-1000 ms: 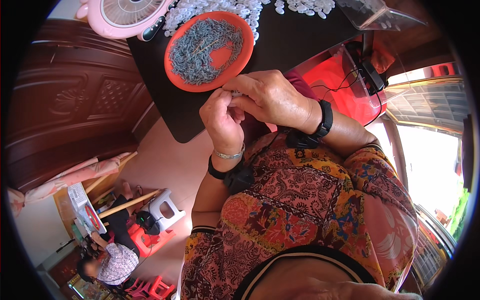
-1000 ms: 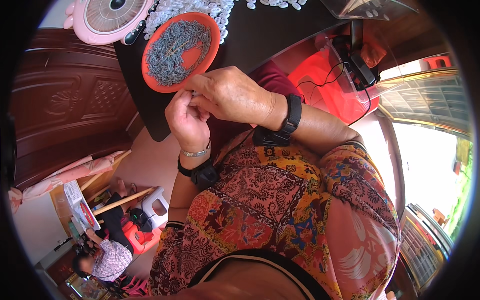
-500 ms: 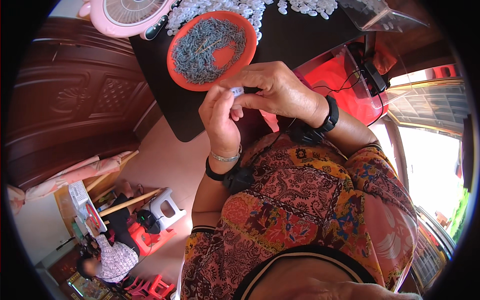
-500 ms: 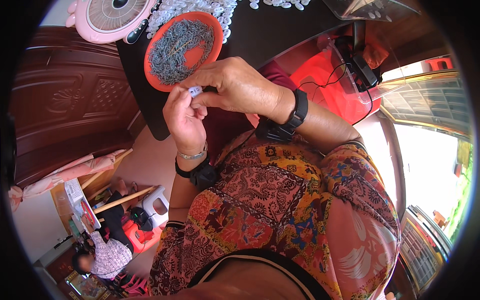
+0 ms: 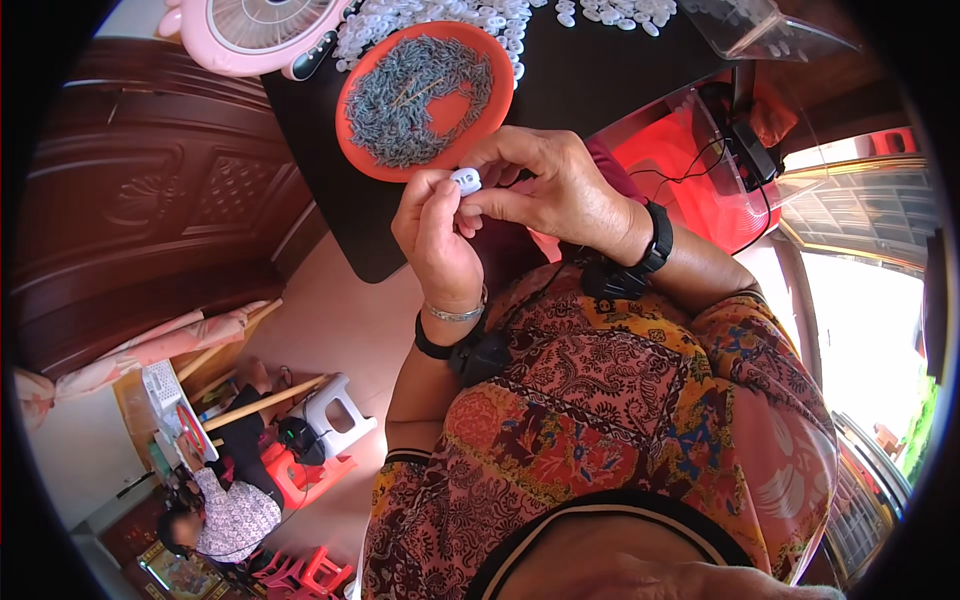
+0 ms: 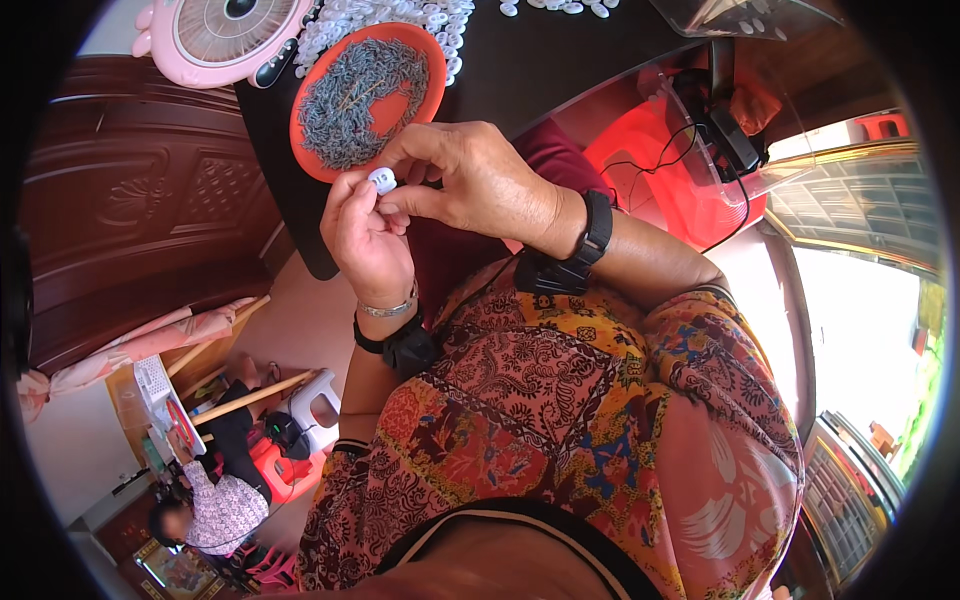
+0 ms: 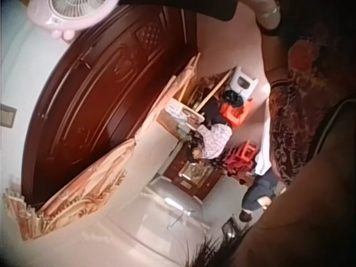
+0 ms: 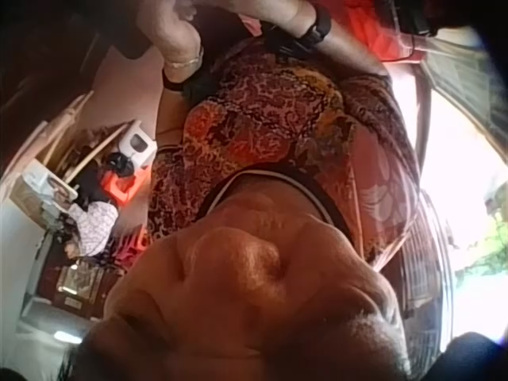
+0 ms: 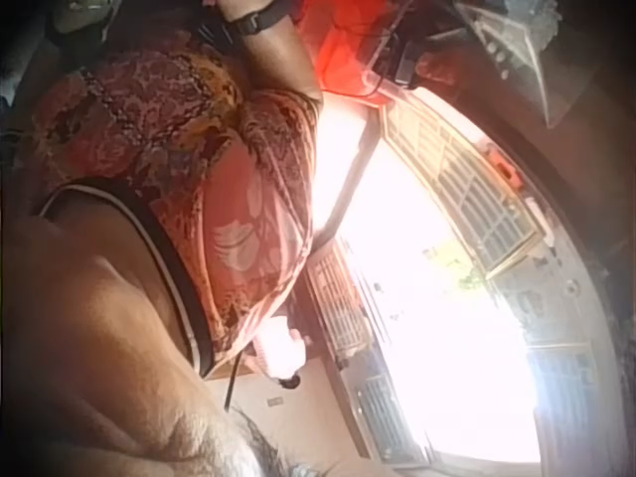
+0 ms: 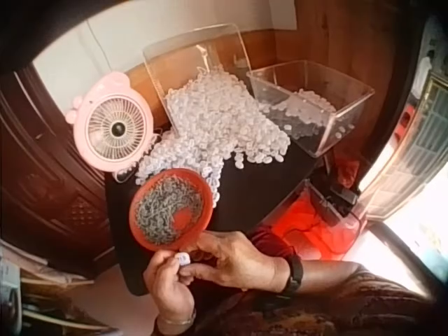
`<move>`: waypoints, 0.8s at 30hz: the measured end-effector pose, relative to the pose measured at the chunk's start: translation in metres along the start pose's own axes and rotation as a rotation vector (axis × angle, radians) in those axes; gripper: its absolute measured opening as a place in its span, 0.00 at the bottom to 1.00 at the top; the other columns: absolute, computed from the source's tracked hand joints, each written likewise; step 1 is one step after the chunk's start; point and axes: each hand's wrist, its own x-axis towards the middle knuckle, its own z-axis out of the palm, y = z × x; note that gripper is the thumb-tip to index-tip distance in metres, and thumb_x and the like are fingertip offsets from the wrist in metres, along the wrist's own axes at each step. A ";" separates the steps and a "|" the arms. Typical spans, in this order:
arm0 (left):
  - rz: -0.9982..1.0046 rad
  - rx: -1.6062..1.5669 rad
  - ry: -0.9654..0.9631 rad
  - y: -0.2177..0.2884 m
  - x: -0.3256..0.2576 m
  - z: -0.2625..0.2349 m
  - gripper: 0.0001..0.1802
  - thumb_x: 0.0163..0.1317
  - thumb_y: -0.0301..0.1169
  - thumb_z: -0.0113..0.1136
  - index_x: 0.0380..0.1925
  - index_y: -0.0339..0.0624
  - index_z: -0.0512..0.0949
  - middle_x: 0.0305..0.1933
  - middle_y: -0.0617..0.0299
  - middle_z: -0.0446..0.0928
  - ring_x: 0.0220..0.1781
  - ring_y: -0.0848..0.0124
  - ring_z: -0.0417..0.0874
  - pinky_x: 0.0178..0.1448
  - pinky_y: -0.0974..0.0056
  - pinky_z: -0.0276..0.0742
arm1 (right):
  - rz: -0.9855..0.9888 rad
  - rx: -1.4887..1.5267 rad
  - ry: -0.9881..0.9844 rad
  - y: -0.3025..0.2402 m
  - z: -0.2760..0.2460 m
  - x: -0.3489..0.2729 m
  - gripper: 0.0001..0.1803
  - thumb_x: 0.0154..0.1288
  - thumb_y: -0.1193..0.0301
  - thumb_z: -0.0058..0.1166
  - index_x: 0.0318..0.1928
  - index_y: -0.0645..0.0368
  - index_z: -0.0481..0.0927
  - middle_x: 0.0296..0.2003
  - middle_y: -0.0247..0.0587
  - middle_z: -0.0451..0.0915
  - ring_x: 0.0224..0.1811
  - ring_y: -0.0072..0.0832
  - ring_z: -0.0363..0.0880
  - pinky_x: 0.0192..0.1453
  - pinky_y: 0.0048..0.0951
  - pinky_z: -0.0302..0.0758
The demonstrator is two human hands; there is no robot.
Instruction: Manually inserting metal pins into small white plastic hardware components.
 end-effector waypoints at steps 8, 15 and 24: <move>-0.031 0.078 -0.113 0.000 0.003 -0.007 0.07 0.60 0.29 0.51 0.27 0.37 0.73 0.20 0.69 0.69 0.20 0.82 0.65 0.25 0.76 0.58 | -0.192 -0.359 0.007 -0.003 -0.006 0.002 0.13 0.51 0.68 0.63 0.39 0.57 0.81 0.31 0.41 0.81 0.33 0.39 0.81 0.35 0.32 0.78; -0.006 0.099 -0.079 0.002 0.001 -0.005 0.07 0.58 0.29 0.53 0.26 0.36 0.74 0.21 0.68 0.71 0.21 0.82 0.65 0.26 0.75 0.59 | -0.179 -0.333 0.015 -0.006 -0.005 0.001 0.13 0.51 0.68 0.63 0.39 0.57 0.81 0.31 0.42 0.81 0.33 0.40 0.81 0.35 0.33 0.78; -0.004 0.097 -0.031 -0.002 0.003 -0.008 0.08 0.59 0.30 0.51 0.28 0.36 0.73 0.19 0.65 0.69 0.19 0.79 0.65 0.26 0.74 0.58 | 0.082 0.052 -0.012 -0.003 -0.003 -0.004 0.08 0.57 0.72 0.61 0.36 0.61 0.80 0.28 0.41 0.82 0.31 0.29 0.83 0.34 0.27 0.77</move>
